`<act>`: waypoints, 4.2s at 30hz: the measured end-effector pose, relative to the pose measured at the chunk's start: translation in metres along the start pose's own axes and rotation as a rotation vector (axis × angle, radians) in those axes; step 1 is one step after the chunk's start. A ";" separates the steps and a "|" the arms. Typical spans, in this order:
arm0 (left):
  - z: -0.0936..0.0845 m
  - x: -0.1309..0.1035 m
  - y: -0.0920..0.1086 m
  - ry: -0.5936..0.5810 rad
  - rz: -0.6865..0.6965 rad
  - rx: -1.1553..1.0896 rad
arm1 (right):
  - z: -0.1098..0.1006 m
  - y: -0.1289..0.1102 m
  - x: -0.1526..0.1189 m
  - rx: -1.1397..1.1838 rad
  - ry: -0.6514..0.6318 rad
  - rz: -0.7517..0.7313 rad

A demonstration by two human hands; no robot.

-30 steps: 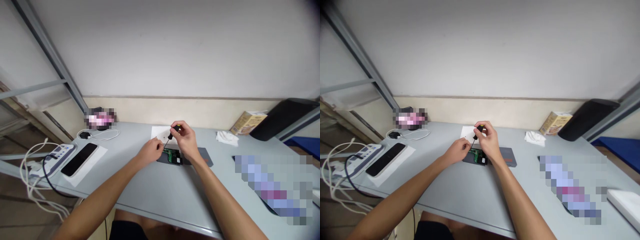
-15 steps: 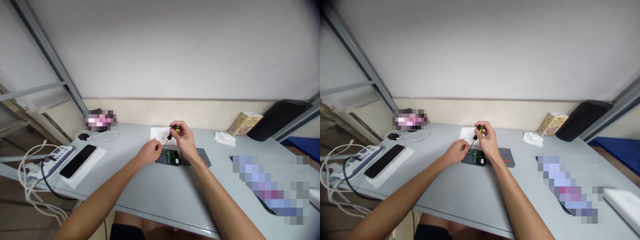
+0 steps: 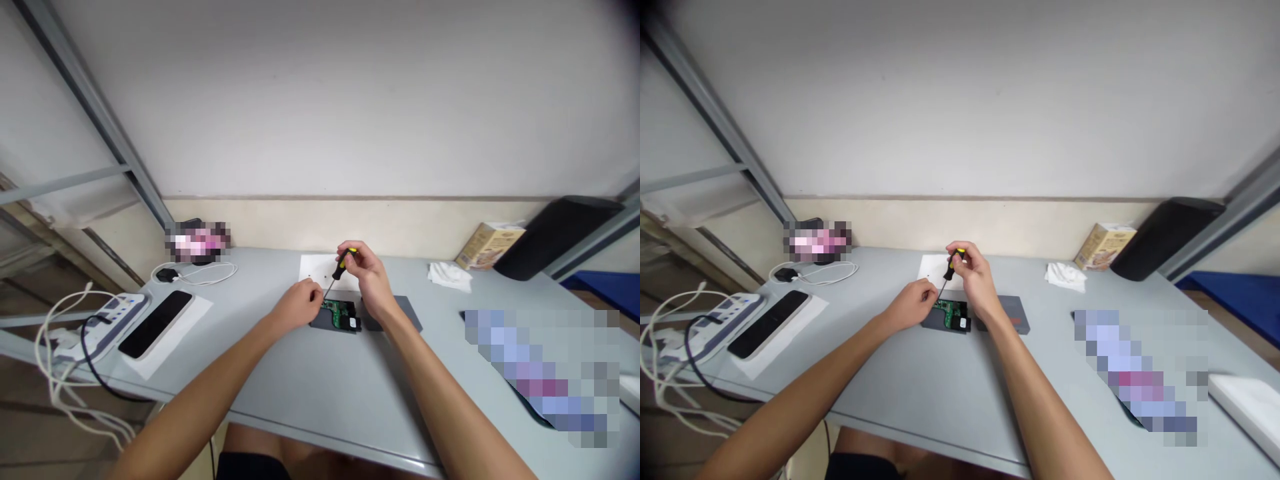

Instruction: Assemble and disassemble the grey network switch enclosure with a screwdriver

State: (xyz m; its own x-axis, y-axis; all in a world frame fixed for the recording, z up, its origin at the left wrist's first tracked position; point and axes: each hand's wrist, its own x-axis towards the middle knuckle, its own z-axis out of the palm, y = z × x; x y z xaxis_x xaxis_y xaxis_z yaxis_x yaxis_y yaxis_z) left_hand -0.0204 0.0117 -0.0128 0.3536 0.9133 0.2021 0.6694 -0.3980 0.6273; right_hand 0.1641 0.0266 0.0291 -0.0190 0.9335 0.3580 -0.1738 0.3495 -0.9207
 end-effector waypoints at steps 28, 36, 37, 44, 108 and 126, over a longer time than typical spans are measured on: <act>0.002 0.001 0.000 0.015 -0.020 -0.013 | -0.007 -0.007 0.001 -0.071 -0.077 -0.034; 0.002 0.001 0.002 0.016 -0.020 0.015 | -0.001 -0.005 0.000 -0.139 -0.024 -0.051; 0.002 0.000 0.002 0.020 -0.019 0.019 | 0.000 -0.005 0.000 -0.152 -0.031 -0.061; 0.002 0.000 0.002 0.023 -0.027 0.046 | 0.004 0.000 -0.003 -0.157 -0.084 -0.122; 0.001 0.000 0.003 0.021 0.005 0.059 | 0.014 -0.004 -0.013 -0.154 -0.045 -0.167; -0.002 0.001 0.008 0.000 -0.013 0.085 | 0.016 0.003 -0.013 -0.084 -0.020 -0.122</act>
State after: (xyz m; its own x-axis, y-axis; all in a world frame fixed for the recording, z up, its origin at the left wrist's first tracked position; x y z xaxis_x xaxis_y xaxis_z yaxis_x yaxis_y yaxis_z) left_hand -0.0163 0.0095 -0.0059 0.3442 0.9186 0.1942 0.7270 -0.3916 0.5640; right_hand 0.1480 0.0148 0.0239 -0.0224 0.8825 0.4698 -0.0930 0.4661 -0.8798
